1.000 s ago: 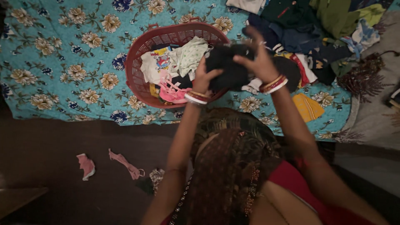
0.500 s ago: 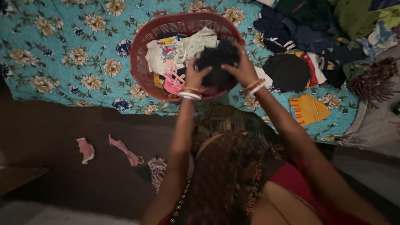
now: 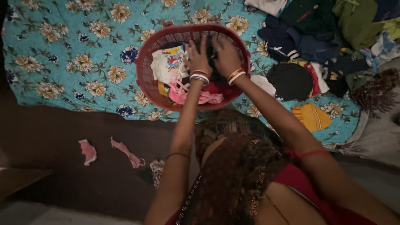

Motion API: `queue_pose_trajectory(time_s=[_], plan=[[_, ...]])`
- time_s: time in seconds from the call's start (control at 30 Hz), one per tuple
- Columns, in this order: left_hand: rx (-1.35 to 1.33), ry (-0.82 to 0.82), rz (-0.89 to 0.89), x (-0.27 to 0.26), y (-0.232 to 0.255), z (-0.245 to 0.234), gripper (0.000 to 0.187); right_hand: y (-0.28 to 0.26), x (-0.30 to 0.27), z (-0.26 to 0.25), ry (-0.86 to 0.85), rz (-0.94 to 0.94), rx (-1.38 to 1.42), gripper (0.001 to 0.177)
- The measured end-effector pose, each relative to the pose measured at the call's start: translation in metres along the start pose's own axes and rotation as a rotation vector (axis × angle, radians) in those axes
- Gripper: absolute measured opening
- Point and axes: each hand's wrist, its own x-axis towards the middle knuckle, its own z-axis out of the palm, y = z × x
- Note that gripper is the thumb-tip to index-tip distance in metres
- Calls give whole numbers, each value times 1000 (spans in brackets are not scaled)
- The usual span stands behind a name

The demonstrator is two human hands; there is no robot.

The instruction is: Sort laundry into a basket and organize items on a bed.

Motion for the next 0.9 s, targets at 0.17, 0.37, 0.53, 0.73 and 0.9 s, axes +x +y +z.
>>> queue_pose_trajectory(time_s=[0.17, 0.37, 0.53, 0.73, 0.9], plan=[[-3, -219, 52, 8, -20, 75, 113, 36, -18, 55, -258, -86, -218, 62], [-223, -570, -20, 12, -29, 86, 105, 41, -23, 66, -492, 27, -259, 67], [-215, -576, -86, 14, -21, 87, 94, 51, -19, 78, -463, 20, -266, 65], [-236, -559, -95, 11, -19, 81, 94, 48, -18, 78, -454, 36, -269, 68], [-137, -502, -81, 8, -19, 77, 100, 51, -21, 84, -414, 47, -230, 72]])
